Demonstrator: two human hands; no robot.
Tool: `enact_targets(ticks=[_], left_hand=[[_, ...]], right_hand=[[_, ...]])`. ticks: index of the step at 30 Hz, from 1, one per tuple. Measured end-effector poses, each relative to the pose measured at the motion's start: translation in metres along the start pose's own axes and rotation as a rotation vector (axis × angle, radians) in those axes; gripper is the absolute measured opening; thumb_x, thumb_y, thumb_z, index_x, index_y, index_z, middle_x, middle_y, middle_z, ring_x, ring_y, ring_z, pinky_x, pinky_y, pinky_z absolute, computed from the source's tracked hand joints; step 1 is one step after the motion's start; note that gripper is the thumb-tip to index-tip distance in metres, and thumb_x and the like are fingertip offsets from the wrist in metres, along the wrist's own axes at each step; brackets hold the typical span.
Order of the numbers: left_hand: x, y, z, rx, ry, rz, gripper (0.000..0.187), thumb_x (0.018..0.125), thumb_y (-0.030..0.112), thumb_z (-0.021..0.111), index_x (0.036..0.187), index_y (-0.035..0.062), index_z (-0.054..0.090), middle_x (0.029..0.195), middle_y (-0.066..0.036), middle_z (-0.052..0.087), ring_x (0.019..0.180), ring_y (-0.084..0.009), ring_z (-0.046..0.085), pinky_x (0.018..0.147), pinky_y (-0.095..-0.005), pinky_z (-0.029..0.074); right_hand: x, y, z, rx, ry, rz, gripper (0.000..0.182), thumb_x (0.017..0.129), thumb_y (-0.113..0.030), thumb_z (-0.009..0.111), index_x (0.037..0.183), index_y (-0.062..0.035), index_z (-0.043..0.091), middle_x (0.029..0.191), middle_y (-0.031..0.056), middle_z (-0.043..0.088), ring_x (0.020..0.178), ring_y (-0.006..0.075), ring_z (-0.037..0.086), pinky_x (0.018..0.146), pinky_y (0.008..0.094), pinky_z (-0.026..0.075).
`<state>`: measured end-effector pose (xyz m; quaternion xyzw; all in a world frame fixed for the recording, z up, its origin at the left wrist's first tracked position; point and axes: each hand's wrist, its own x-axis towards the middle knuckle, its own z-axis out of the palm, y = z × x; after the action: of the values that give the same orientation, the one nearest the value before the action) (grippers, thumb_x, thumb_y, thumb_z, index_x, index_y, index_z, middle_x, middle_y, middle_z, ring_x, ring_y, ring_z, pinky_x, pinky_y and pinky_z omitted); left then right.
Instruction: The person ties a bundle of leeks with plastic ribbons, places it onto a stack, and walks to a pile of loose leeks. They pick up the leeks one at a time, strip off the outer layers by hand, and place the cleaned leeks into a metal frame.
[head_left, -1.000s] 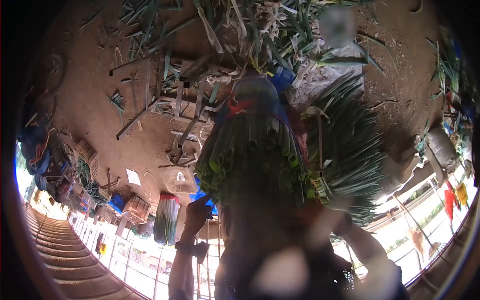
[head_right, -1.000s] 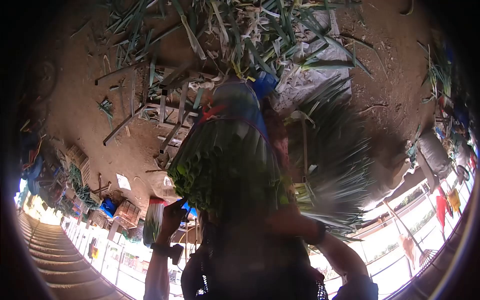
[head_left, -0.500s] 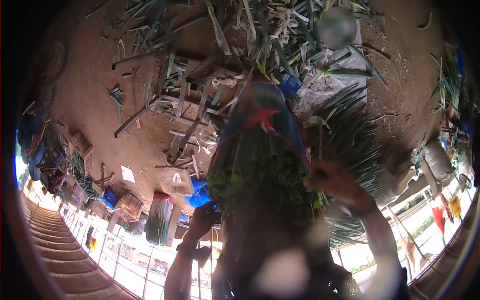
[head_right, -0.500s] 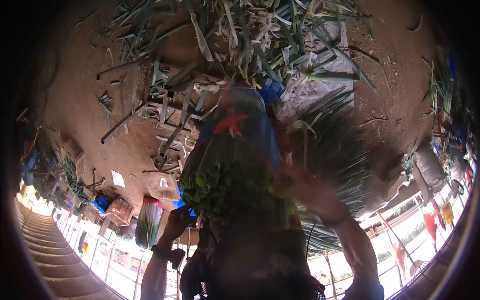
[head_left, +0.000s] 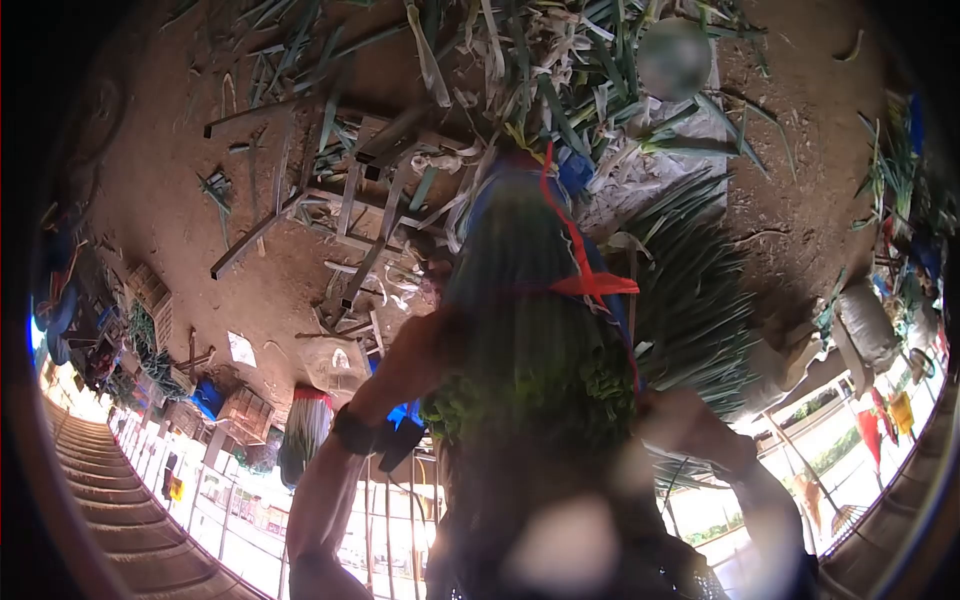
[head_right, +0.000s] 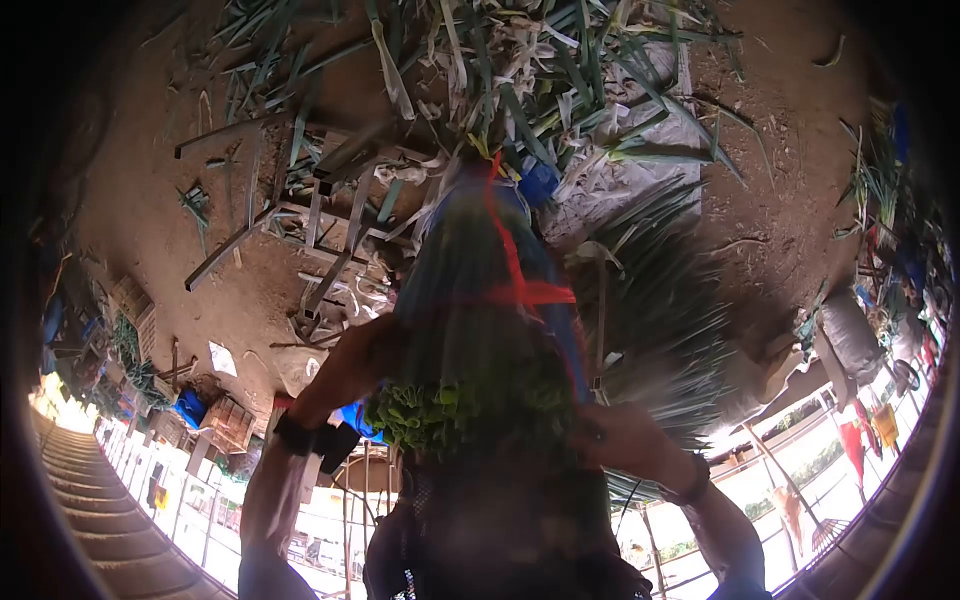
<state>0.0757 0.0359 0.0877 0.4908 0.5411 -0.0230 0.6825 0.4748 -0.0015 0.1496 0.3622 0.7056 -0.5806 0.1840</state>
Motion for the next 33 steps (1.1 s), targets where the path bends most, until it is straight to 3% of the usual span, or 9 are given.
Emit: enact_targets(ticks=[3, 4, 6, 10, 19, 22, 25, 28, 33], left_hand=[[-0.035, 0.029, 0.009, 0.418, 0.26, 0.546, 0.03, 0.081, 0.004, 0.069, 0.11, 0.0039, 0.06, 0.086, -0.012, 0.066, 0.073, -0.025, 0.064, 0.063, -0.0344, 0.051], [-0.041, 0.055, 0.005, 0.213, 0.214, 0.345, 0.024, 0.083, 0.002, 0.065, 0.106, 0.0036, 0.061, 0.083, -0.014, 0.066, 0.073, -0.0274, 0.066, 0.063, -0.0366, 0.051], [-0.033, 0.064, 0.007, 0.014, 0.167, 0.165, 0.019, 0.084, 0.0, 0.061, 0.103, 0.0034, 0.063, 0.081, -0.017, 0.066, 0.072, -0.0298, 0.068, 0.063, -0.0388, 0.052], [-0.009, 0.059, 0.017, 0.017, 0.133, 0.167, 0.015, 0.085, 0.003, 0.061, 0.1, 0.0022, 0.063, 0.079, -0.016, 0.067, 0.067, -0.0298, 0.068, 0.059, -0.0369, 0.051], [0.003, 0.083, -0.015, 0.238, 0.025, 0.138, 0.022, 0.086, 0.012, 0.064, 0.105, 0.0003, 0.063, 0.073, -0.015, 0.068, 0.064, -0.0278, 0.069, 0.059, -0.0358, 0.053], [0.034, 0.08, -0.054, -0.137, 0.0, -0.156, 0.035, 0.089, 0.016, 0.066, 0.121, 0.0009, 0.06, 0.076, -0.01, 0.07, 0.065, -0.0176, 0.068, 0.059, -0.0333, 0.052], [0.086, 0.015, -0.074, -0.146, 0.132, -0.157, 0.04, 0.089, 0.014, 0.064, 0.126, 0.0005, 0.058, 0.079, -0.007, 0.067, 0.069, -0.0116, 0.064, 0.062, -0.028, 0.051], [0.137, -0.066, -0.07, -0.034, 0.003, -0.261, 0.041, 0.087, 0.014, 0.066, 0.125, -0.001, 0.058, 0.081, -0.007, 0.066, 0.072, -0.0116, 0.063, 0.064, -0.0279, 0.051], [0.213, -0.188, -0.045, 0.02, -0.15, -0.299, 0.049, 0.082, 0.019, 0.072, 0.125, -0.0011, 0.058, 0.092, -0.012, 0.068, 0.076, -0.0157, 0.065, 0.069, -0.0305, 0.052]], right_hand=[[0.008, 0.015, -0.041, 0.308, -0.064, -0.007, 0.026, 0.083, -0.025, 0.07, 0.104, -0.0101, 0.066, 0.079, 0.0043, 0.066, 0.077, 0.0211, 0.067, 0.063, 0.0358, 0.053], [0.01, 0.038, -0.05, 0.183, 0.04, -0.215, 0.025, 0.084, -0.024, 0.069, 0.105, -0.0108, 0.067, 0.081, 0.0031, 0.067, 0.082, 0.0193, 0.067, 0.067, 0.0343, 0.054], [0.03, 0.052, -0.094, 0.338, -0.001, 0.319, 0.028, 0.086, -0.024, 0.068, 0.11, -0.0099, 0.066, 0.089, 0.004, 0.068, 0.088, 0.0191, 0.068, 0.075, 0.0339, 0.054], [0.11, 0.026, -0.121, 0.39, 0.289, -0.1, 0.05, 0.084, -0.023, 0.073, 0.129, -0.0076, 0.056, 0.1, 0.0086, 0.066, 0.075, 0.018, 0.067, 0.073, 0.0302, 0.054], [0.087, -0.008, -0.094, 0.135, 0.427, -0.361, 0.014, 0.083, -0.014, 0.069, 0.092, -0.0074, 0.061, 0.082, 0.0052, 0.064, 0.072, 0.0238, 0.066, 0.062, 0.0358, 0.052], [0.068, -0.01, -0.103, -0.229, 0.374, -0.466, 0.012, 0.081, -0.015, 0.07, 0.087, -0.0098, 0.062, 0.076, 0.0042, 0.063, 0.067, 0.0227, 0.066, 0.057, 0.035, 0.052], [0.062, 0.033, -0.109, 0.006, 0.105, -0.389, 0.017, 0.081, -0.023, 0.068, 0.09, -0.0097, 0.064, 0.075, 0.0038, 0.064, 0.063, 0.02, 0.064, 0.054, 0.0348, 0.051], [0.075, 0.134, -0.112, 1.325, 0.425, 0.114, 0.042, 0.1, -0.033, 0.05, 0.134, -0.0077, 0.052, 0.122, 0.0051, 0.06, 0.098, 0.0104, 0.062, 0.087, 0.0264, 0.05], [0.215, 0.292, 0.004, 1.045, 0.454, 0.257, 0.042, 0.094, -0.024, 0.063, 0.13, -0.0027, 0.055, 0.109, 0.0069, 0.065, 0.092, 0.014, 0.064, 0.083, 0.0279, 0.051]])
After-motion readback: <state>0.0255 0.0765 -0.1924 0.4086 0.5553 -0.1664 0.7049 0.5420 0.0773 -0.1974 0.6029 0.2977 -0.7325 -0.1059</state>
